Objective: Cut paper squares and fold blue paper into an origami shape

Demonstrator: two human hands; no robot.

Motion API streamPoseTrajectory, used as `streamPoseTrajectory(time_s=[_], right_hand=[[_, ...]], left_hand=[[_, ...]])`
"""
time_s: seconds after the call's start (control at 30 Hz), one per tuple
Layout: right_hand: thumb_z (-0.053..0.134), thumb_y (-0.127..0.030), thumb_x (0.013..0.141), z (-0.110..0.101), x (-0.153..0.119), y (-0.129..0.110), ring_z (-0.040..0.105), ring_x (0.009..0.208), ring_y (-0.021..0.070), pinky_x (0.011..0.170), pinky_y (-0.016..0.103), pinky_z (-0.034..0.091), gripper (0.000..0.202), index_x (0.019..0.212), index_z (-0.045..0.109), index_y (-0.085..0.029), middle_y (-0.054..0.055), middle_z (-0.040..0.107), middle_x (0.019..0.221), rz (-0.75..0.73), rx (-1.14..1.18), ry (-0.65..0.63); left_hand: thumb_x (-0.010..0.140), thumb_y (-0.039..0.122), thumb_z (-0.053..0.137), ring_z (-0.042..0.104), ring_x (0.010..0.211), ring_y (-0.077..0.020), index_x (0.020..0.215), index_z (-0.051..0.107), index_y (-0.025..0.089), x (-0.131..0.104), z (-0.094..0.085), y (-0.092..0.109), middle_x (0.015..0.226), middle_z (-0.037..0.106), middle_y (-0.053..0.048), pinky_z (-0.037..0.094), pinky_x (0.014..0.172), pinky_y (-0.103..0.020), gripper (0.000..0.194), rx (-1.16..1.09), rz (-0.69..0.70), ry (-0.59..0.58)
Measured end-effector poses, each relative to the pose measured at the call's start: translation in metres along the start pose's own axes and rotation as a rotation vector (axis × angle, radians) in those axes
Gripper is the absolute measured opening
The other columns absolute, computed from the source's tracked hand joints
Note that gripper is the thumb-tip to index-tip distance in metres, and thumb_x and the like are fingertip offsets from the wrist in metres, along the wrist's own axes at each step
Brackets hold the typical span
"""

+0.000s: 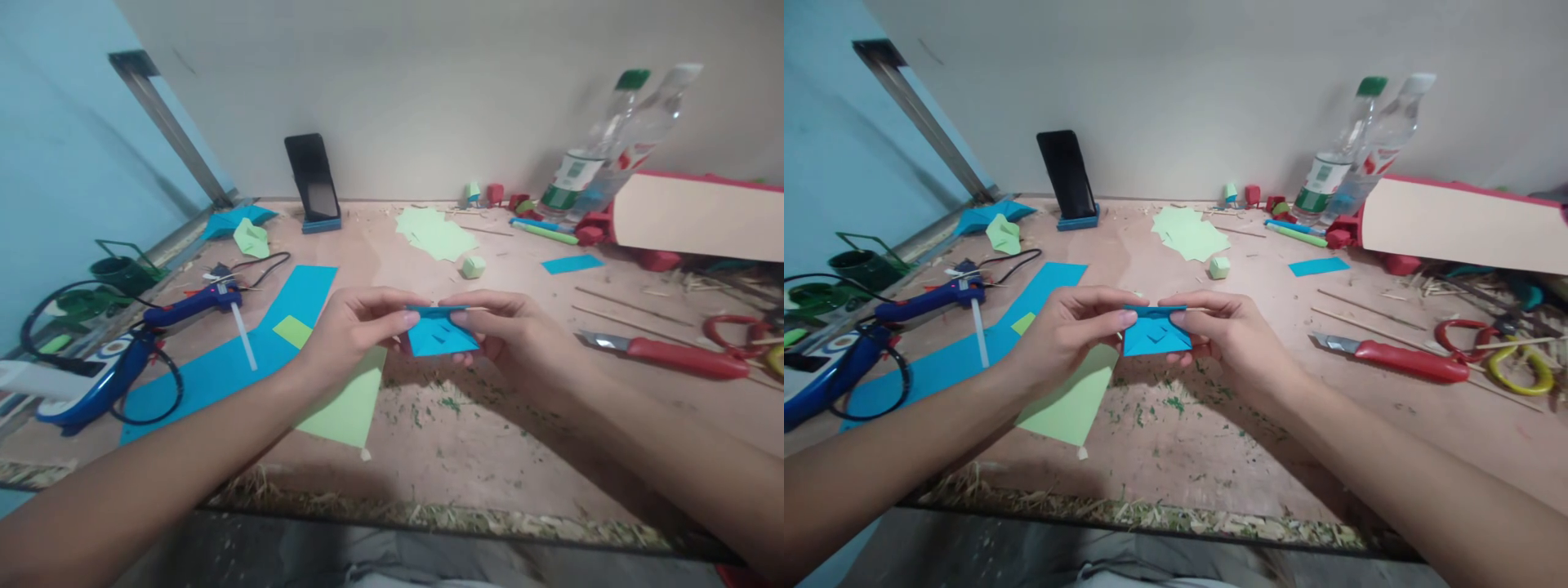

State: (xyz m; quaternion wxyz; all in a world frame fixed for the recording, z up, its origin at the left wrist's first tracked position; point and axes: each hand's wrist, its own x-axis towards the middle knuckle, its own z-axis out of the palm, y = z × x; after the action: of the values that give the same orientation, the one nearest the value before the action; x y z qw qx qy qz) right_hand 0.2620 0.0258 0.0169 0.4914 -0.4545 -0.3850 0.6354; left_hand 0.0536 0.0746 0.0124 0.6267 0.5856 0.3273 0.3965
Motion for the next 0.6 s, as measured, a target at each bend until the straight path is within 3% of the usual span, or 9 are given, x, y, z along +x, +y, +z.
streamPoseTrajectory(time_s=[0.2, 0.37, 0.47, 0.6], right_hand=[[0.078, -0.022, 0.072, -0.005, -0.001, -0.002, 0.059, 0.063, 0.0176, 0.058, 0.032, 0.056, 0.012, 0.083, 0.085, -0.022, 0.003, 0.064, 0.065, -0.012, 0.013, -0.027], [0.083, -0.039, 0.082, 0.0, -0.003, -0.002, 0.063, 0.069, 0.0163, 0.062, 0.03, 0.057, 0.021, 0.094, 0.083, -0.021, 0.005, 0.074, 0.084, -0.057, -0.1, -0.002], [0.085, -0.038, 0.081, 0.005, -0.004, -0.001, 0.059, 0.062, 0.012, 0.056, 0.024, 0.05, 0.028, 0.103, 0.082, -0.021, 0.002, 0.073, 0.078, -0.06, -0.219, 0.052], [0.081, -0.036, 0.083, 0.007, -0.003, -0.002, 0.052, 0.056, 0.0093, 0.048, 0.021, 0.037, 0.021, 0.09, 0.082, -0.016, 0.0, 0.068, 0.067, -0.079, -0.36, 0.069]], left_hand=[[0.083, 0.024, 0.081, 0.07, 0.07, -0.0116, 0.088, 0.086, 0.021, -0.005, 0.002, 0.005, 0.084, 0.081, -0.002, 0.058, 0.062, -0.018, 0.008, 0.077, 0.07, -0.015], [0.086, 0.024, 0.078, 0.075, 0.085, -0.0163, 0.095, 0.084, 0.019, -0.006, 0.004, 0.003, 0.095, 0.083, -0.004, 0.061, 0.074, -0.023, 0.012, 0.247, 0.148, 0.06], [0.088, 0.023, 0.077, 0.074, 0.092, -0.0161, 0.104, 0.083, 0.02, -0.007, 0.002, -0.002, 0.104, 0.082, -0.004, 0.061, 0.082, -0.024, 0.018, 0.351, 0.175, 0.066], [0.088, 0.025, 0.078, 0.073, 0.091, -0.0152, 0.106, 0.081, 0.022, -0.008, 0.002, -0.003, 0.103, 0.081, -0.002, 0.059, 0.077, -0.022, 0.019, 0.394, 0.158, 0.054]])
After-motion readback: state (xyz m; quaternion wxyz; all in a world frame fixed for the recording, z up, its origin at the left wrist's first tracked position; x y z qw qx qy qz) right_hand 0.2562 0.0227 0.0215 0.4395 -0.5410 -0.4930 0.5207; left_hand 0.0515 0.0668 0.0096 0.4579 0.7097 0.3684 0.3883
